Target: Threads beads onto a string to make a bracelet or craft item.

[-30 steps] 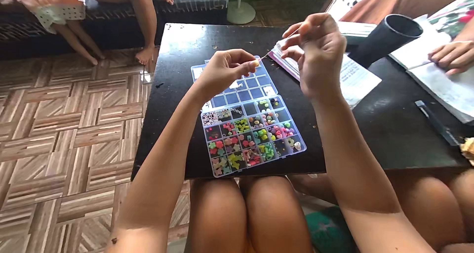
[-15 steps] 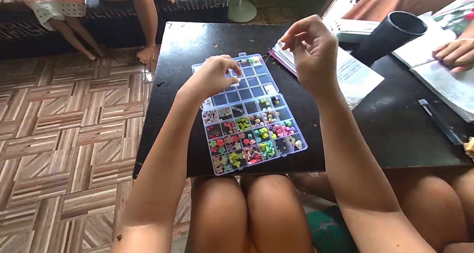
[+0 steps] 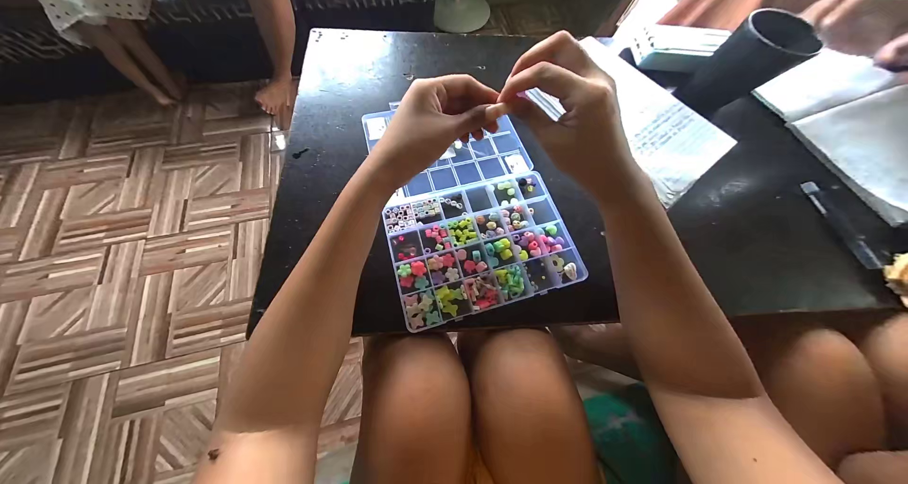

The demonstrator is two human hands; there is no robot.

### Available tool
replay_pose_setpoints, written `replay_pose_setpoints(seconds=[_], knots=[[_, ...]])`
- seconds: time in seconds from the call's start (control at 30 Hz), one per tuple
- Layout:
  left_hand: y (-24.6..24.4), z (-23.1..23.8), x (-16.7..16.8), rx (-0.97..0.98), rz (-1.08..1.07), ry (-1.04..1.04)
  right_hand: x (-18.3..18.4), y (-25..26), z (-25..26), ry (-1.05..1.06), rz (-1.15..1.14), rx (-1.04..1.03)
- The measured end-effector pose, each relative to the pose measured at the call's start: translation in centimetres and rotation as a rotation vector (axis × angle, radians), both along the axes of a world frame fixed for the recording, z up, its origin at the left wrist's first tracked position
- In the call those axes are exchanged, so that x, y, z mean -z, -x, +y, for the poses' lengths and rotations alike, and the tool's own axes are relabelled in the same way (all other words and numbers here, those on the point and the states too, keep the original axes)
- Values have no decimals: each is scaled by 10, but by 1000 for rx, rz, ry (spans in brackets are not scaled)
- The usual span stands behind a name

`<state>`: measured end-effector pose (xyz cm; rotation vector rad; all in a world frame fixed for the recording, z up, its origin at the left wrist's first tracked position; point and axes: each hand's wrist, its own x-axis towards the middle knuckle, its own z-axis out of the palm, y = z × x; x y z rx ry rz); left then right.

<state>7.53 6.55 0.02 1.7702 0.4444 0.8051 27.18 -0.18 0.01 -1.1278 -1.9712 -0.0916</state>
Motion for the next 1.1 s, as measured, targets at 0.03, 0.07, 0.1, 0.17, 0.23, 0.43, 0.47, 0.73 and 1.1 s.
replay_pose_setpoints(seconds=[0.03,0.07,0.1,0.17,0.23,0.43,0.47,0.73,1.1], knots=[[0,0,0,-7,3,0,-1,0,-1,7,-14,6],[0,1,1,-10,5,1,-2,0,-2,12,-27,14],[0,2,1,-12,6,-4,-4,-1,-3,11,-36,26],[1,4,2,-17,4,-23,-9,-4,-7,-13,-26,54],[0,6,3,-37,0,-30,-14,-6,-17,-35,20,63],[-1,5,3,-129,-2,-4,-2,20,-70,304,-213,5],[-2,5,2,-130,-3,-1,4,25,-74,321,-265,4],[-3,6,4,-104,-30,8,23,36,-74,192,-497,36],[-4,4,4,-91,-24,36,-7,14,-48,352,-59,2]])
